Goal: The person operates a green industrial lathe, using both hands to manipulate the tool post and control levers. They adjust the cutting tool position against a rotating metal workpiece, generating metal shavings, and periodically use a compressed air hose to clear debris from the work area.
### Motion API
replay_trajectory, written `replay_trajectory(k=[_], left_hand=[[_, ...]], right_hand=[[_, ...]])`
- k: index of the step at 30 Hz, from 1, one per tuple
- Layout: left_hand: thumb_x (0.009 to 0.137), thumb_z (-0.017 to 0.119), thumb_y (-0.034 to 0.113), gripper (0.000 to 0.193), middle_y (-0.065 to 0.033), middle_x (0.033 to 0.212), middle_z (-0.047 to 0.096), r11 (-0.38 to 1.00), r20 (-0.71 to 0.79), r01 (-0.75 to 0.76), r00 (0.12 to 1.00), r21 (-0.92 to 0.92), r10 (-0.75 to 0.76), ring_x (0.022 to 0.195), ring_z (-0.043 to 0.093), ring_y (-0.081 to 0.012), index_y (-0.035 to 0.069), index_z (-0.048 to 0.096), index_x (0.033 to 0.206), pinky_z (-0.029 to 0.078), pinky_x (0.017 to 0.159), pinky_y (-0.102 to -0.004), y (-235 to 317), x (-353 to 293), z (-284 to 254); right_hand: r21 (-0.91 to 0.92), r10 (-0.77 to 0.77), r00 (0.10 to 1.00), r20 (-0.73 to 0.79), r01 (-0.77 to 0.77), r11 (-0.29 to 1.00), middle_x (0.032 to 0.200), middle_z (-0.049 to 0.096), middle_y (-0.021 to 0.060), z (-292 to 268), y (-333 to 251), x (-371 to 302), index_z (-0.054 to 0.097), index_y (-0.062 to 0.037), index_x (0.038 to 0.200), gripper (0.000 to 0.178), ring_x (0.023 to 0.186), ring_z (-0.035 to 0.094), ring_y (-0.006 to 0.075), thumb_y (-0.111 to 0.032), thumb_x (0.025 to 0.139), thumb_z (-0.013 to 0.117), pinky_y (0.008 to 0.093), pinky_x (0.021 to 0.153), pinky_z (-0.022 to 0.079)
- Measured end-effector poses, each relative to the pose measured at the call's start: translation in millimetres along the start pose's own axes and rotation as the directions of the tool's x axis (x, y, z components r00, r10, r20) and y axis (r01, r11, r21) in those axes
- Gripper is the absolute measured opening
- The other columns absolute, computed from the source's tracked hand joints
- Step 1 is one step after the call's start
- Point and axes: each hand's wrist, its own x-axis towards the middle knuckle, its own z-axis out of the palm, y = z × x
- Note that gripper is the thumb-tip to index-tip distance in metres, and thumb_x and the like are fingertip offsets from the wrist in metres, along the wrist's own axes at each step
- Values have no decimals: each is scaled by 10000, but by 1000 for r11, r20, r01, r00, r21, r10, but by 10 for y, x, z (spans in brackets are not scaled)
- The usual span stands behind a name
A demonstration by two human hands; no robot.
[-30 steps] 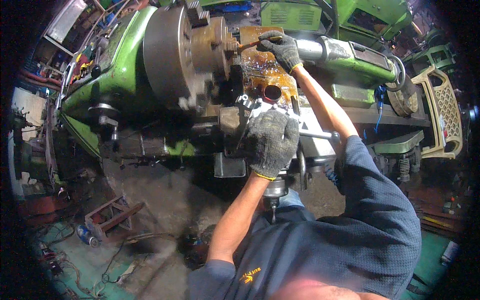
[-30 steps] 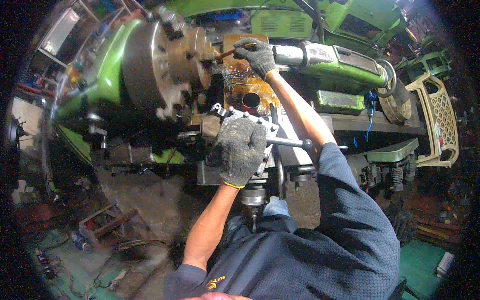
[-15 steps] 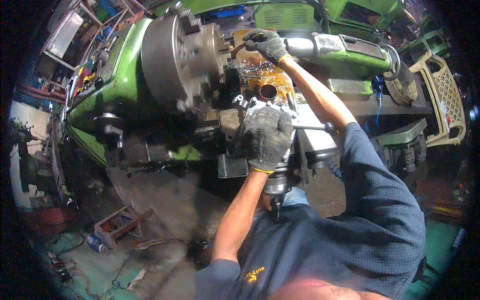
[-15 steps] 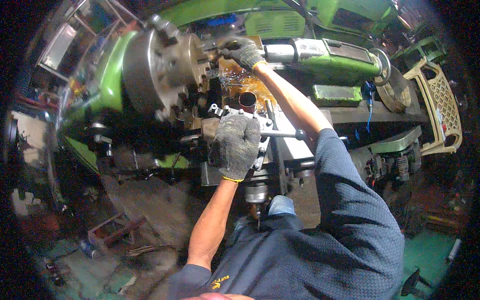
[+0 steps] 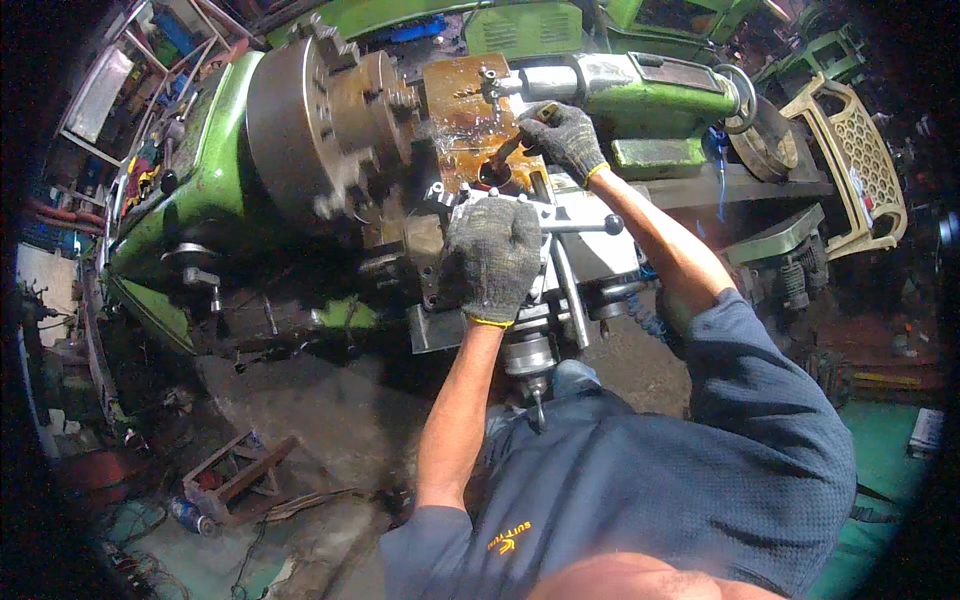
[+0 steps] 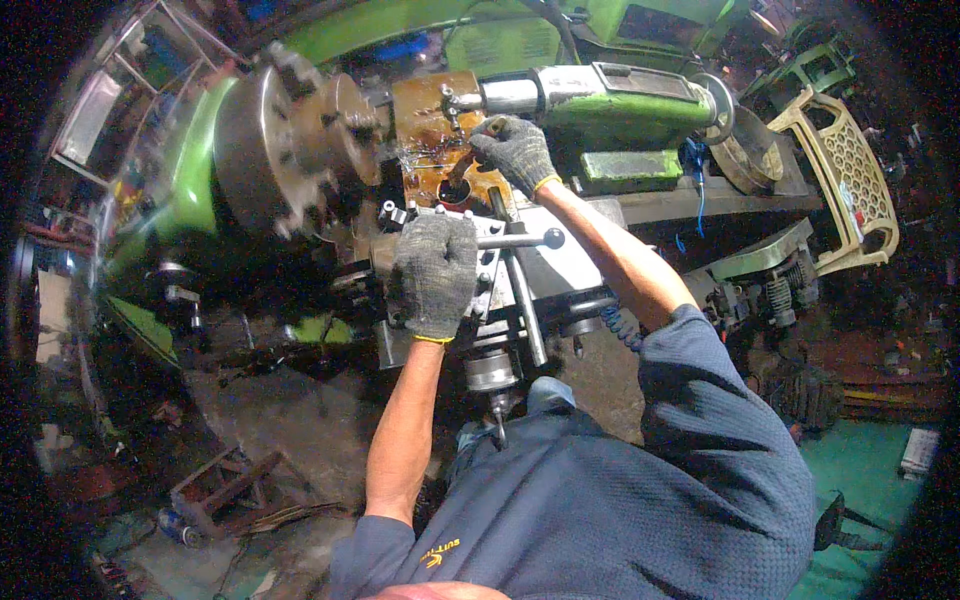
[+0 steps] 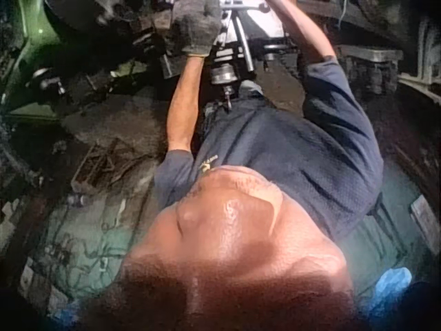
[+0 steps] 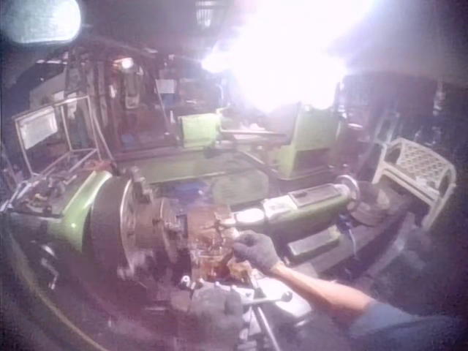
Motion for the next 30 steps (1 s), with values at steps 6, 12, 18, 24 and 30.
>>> replay_trajectory(k=[6, 12, 18, 24, 30], left_hand=[[908, 698, 137, 198, -170, 753, 585, 998, 7, 29, 1000, 50, -29, 745, 601, -375, 29, 609, 768, 463, 683, -474, 15, -4, 0], [930, 651, 178, 171, -186, 860, 673, 997, 26, 57, 998, 60, -58, 860, 655, -410, 30, 693, 856, 509, 798, -498, 37, -15, 1], [947, 620, 155, 185, -193, 1022, 730, 990, 34, 48, 998, 133, -53, 1023, 689, -411, 16, 738, 978, 526, 922, -484, 42, -45, 4], [994, 532, 232, 300, -171, 1048, 725, 941, 15, 219, 973, 256, -230, 1019, 675, -372, 1, 722, 974, 510, 933, -469, 276, -68, 45], [1000, 527, 188, 312, -142, 1018, 714, 887, 5, 267, 957, 378, -290, 966, 665, -284, -66, 691, 1078, 515, 900, -415, 243, -121, 36]], right_hand=[[-129, 89, 991, 97, -76, 989, 928, 764, 161, 59, 47, -126, 768, -47, 1047, 357, 831, 753, 228, -360, 876, 757, 368, 776, 581], [-407, -64, 996, 64, 85, 909, 1103, 745, 179, -328, 336, -213, 712, -115, 1232, 559, 999, 726, 345, -544, 875, 692, 420, 905, 556], [-540, -5, 963, -269, -147, 829, 1172, 724, 170, -1726, 1692, -230, 709, -82, 1231, 468, 1112, 684, 342, -456, 954, 662, 440, 984, 513], [-845, -422, 854, -304, -37, 533, 1113, 717, 165, -3732, 3915, -43, 522, -130, 1455, 437, 1037, 690, 356, -233, 1032, 553, 417, 901, 562], [15, 219, 856, -469, -240, 971, 936, 717, 142, -4127, 4835, 704, 674, -33, 1086, 226, 884, 705, 273, -214, 1037, 548, 404, 762, 564]])
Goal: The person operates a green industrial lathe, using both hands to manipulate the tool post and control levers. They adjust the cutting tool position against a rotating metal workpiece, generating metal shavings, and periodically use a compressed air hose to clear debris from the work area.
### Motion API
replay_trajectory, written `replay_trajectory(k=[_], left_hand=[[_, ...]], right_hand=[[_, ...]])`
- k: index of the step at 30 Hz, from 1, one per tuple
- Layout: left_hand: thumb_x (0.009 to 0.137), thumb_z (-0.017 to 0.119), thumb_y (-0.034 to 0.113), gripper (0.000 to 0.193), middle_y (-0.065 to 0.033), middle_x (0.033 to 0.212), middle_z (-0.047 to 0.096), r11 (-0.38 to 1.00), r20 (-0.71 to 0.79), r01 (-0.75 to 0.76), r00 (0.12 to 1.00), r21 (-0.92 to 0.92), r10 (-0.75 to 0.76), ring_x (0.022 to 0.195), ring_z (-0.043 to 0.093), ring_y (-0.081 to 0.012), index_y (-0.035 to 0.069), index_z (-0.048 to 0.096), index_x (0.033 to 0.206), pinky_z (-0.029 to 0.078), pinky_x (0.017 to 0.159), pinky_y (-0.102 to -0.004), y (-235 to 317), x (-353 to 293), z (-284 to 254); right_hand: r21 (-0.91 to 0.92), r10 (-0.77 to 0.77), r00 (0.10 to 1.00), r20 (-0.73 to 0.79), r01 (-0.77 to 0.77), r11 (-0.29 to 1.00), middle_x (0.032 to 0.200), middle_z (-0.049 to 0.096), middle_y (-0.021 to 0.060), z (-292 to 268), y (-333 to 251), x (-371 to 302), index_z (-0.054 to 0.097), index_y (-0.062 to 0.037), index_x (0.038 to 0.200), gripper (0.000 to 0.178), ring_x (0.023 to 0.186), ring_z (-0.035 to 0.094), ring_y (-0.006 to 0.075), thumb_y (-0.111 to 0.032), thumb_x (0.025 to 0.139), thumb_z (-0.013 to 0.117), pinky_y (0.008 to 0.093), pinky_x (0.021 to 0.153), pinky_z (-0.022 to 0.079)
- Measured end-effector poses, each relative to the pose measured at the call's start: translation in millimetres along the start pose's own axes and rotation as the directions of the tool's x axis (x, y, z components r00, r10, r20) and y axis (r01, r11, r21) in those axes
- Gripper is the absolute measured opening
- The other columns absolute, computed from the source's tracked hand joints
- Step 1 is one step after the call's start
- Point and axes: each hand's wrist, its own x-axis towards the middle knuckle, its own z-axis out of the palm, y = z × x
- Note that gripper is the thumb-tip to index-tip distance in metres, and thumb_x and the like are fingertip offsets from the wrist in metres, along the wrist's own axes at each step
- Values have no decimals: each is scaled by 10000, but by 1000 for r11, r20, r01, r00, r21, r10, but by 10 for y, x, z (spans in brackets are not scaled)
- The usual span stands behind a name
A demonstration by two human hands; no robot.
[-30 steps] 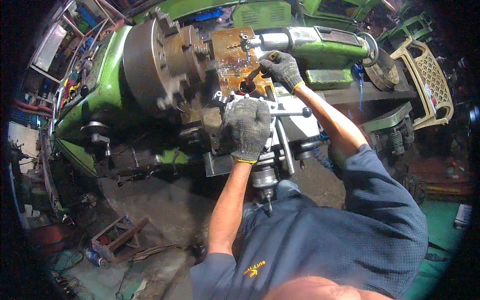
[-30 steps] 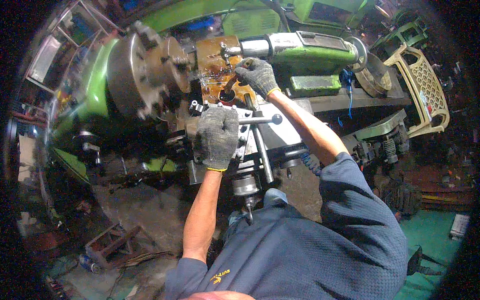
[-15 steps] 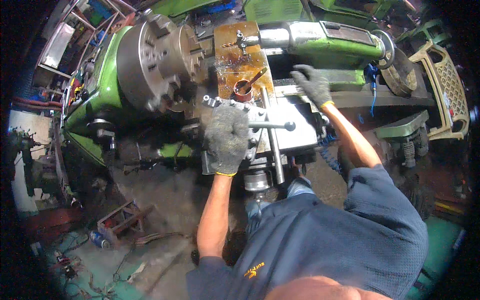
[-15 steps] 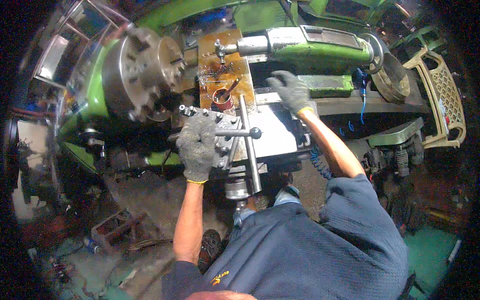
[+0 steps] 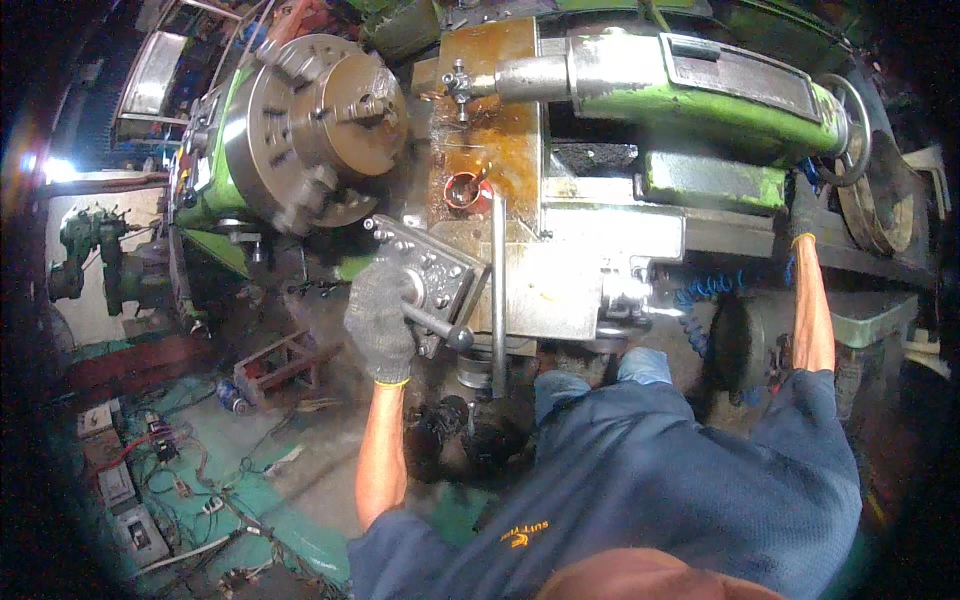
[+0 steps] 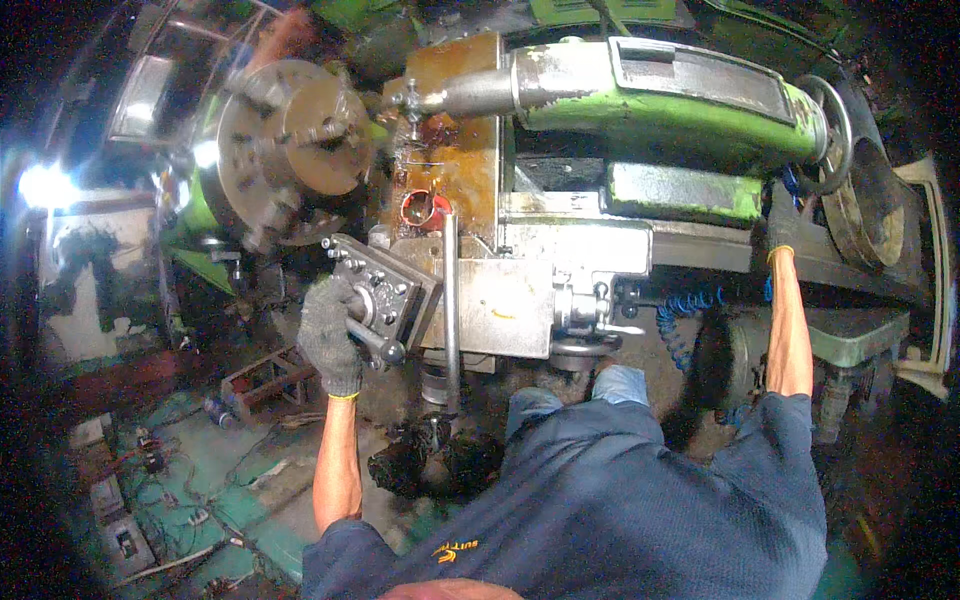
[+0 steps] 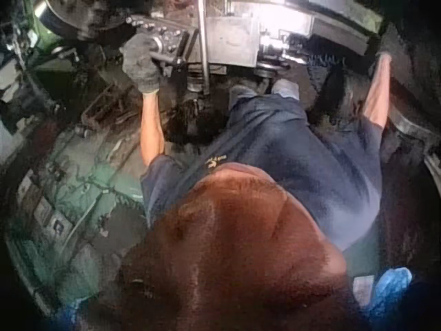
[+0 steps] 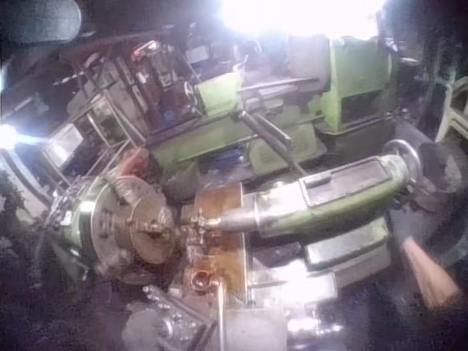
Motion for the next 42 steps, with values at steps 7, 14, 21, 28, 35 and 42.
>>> replay_trajectory(k=[7, 14, 21, 28, 35, 42], left_hand=[[998, 535, 205, 283, -215, 1136, 691, 975, 20, 220, 975, -19, -219, 1086, 648, -409, -14, 704, 1057, 512, 957, -463, 253, 41, -14], [890, 671, 253, 262, -256, 1162, 660, 924, 164, -233, 968, 304, 190, 1098, 655, -401, 54, 706, 1057, 525, 935, -476, 40, 98, -124], [930, 664, 325, 277, -185, 1180, 679, 959, 201, -162, 973, 231, 116, 1091, 657, -386, 76, 709, 1044, 519, 965, -473, -26, 34, -120], [894, 667, 290, 266, -178, 1165, 682, 966, 212, -215, 960, 143, 182, 1080, 658, -381, 79, 710, 1051, 519, 947, -473, -132, -6, -104], [858, 670, 255, 267, -171, 1150, 686, 971, 211, -216, 959, 101, 192, 1070, 660, -376, 82, 710, 1058, 519, 930, -473, -148, -78, -83], [822, 673, 220, 280, -164, 1135, 689, 970, 199, -232, 957, 78, 213, 1060, 662, -371, 85, 711, 1065, 520, 913, -473, -157, -104, -88]], right_hand=[[-221, 330, 943, 46, -313, 924, 924, 711, 143, 414, 226, 329, 672, -41, 1061, 211, 882, 701, 272, -206, 1033, 544, 411, 764, 563], [-537, 232, 972, 35, -177, 825, 944, 710, 153, 332, 295, 304, 673, -42, 1071, 210, 899, 699, 285, -209, 1022, 555, 418, 773, 560], [-681, 179, 983, 46, -100, 725, 965, 709, 164, 325, 199, 287, 673, -43, 1081, 211, 916, 697, 297, -211, 1012, 566, 426, 783, 557], [-750, 168, 986, 15, -100, 653, 985, 708, 175, 135, 189, 58, 673, -44, 1091, 214, 933, 694, 310, -214, 1001, 577, 434, 792, 554], [-796, 171, 985, 27, -82, 600, 1006, 706, 186, 138, 93, -41, 674, -45, 1100, 220, 951, 692, 322, -216, 991, 589, 441, 802, 551], [-819, 157, 987, 42, -56, 571, 1026, 705, 196, 234, -3, -45, 674, -46, 1110, 228, 968, 690, 335, -219, 980, 600, 449, 811, 548]])
